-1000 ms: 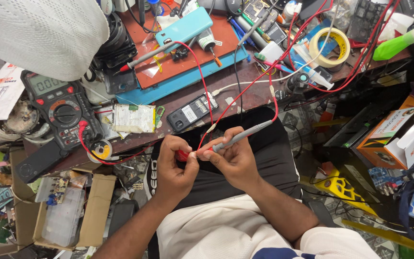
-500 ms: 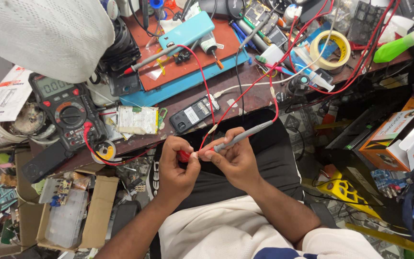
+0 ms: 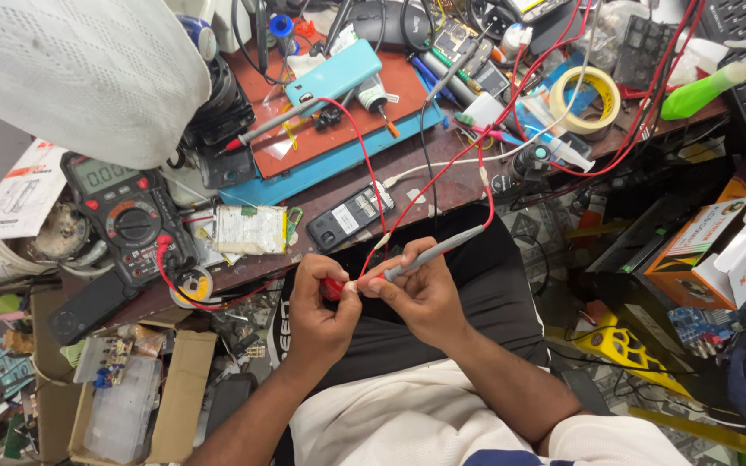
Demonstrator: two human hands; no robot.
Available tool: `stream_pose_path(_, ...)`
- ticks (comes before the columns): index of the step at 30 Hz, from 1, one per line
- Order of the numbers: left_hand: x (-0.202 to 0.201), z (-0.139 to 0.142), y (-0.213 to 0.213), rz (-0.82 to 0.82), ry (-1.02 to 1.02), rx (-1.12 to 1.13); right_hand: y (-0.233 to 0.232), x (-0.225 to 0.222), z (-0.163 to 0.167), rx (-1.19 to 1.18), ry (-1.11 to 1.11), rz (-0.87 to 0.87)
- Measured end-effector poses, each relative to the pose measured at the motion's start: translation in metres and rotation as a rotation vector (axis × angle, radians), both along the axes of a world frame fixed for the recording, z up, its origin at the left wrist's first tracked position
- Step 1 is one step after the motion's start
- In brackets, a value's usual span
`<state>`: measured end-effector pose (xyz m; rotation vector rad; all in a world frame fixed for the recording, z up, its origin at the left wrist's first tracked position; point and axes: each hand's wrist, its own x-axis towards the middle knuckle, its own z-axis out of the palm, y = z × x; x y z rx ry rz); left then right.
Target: The person sits at a cluttered repair bench and uses a multimeter with red test leads to test a small red battery pack, holding the probe tips against its contacts for an extended period. At the end they set the pack down and pick up a blue mobile phone from the bench.
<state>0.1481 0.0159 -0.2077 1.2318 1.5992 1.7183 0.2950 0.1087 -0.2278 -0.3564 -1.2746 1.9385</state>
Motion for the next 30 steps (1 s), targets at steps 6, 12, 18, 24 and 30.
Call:
stream_pose_path(6,-0.0009,-0.0003,0.0001,0.011,-0.012,-0.012,-0.0003,-0.0031,-0.0029,0.016,0.011,-0.004)
stream_pose_path(12,-0.0033,-0.002,-0.0013,0.025,0.028,-0.022,-0.0016,-0.0052,-0.0038,0.033,-0.011,-0.014)
stream_pose_path(18,-0.0036,-0.0017,-0.0037,0.038,0.063,-0.028,-0.0028,-0.0045,-0.0035,-0.003,-0.036,-0.012)
stream_pose_path(24,-0.0031,-0.0009,-0.004,0.041,0.094,-0.014,-0.0035,-0.004,-0.0046,-0.012,-0.02,-0.004)
stream_pose_path(30,-0.003,-0.0008,-0.0046,0.029,0.063,-0.024,-0.0042,-0.0038,-0.0047,0.0,-0.03,-0.003)
